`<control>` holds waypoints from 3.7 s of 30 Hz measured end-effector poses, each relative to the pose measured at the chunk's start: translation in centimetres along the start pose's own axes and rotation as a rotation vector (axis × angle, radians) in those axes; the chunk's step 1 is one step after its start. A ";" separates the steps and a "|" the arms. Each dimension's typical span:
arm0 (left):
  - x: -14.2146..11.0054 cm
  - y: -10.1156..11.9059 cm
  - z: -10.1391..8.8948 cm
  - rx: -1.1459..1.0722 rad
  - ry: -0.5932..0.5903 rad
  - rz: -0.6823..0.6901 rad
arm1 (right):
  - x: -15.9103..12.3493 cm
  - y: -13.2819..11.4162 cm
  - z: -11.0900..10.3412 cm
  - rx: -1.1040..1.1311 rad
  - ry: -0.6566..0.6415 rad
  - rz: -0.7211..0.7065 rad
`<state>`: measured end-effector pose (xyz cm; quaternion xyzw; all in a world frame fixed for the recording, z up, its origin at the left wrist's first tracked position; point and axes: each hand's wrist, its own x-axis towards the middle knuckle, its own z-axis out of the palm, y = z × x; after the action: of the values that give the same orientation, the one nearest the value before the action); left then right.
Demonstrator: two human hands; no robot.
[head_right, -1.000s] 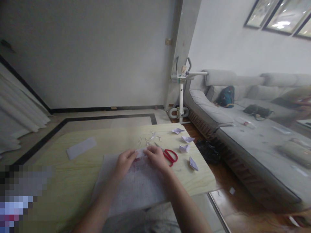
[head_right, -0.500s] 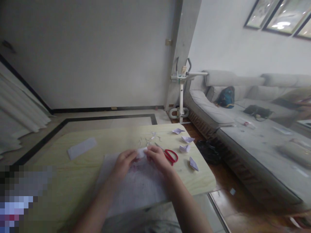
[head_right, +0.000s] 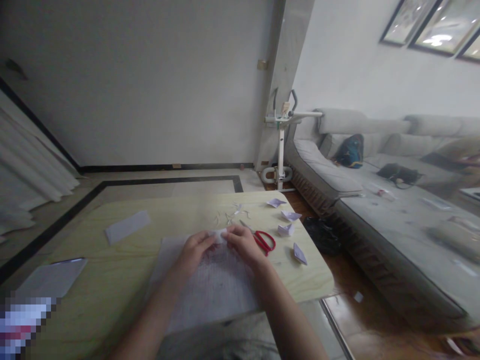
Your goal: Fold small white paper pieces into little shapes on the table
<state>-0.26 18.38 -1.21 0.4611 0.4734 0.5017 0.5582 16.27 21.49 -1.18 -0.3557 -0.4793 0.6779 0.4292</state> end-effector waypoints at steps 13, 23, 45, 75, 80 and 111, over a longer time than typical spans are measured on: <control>-0.1 -0.3 0.1 0.087 0.112 0.019 | -0.2 -0.4 0.6 -0.181 0.081 -0.069; -0.6 -0.7 0.5 0.344 0.051 0.192 | 0.4 0.9 0.2 -0.395 0.164 -0.289; -0.5 -0.9 0.6 0.552 0.210 0.305 | -0.6 1.0 1.7 -0.903 0.194 -0.740; -0.6 -0.7 0.8 0.565 0.227 0.354 | -0.4 1.3 2.0 -0.763 0.247 -0.544; -0.6 -1.0 0.5 0.603 0.247 0.356 | -0.8 1.1 2.2 -0.844 0.215 -0.606; -0.2 -0.9 0.3 0.500 0.253 0.346 | -0.9 1.1 1.8 -0.802 0.161 -0.630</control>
<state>0.09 18.10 -2.05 0.5913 0.5621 0.5109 0.2710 14.77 19.85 -1.70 -0.3818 -0.7508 0.2490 0.4780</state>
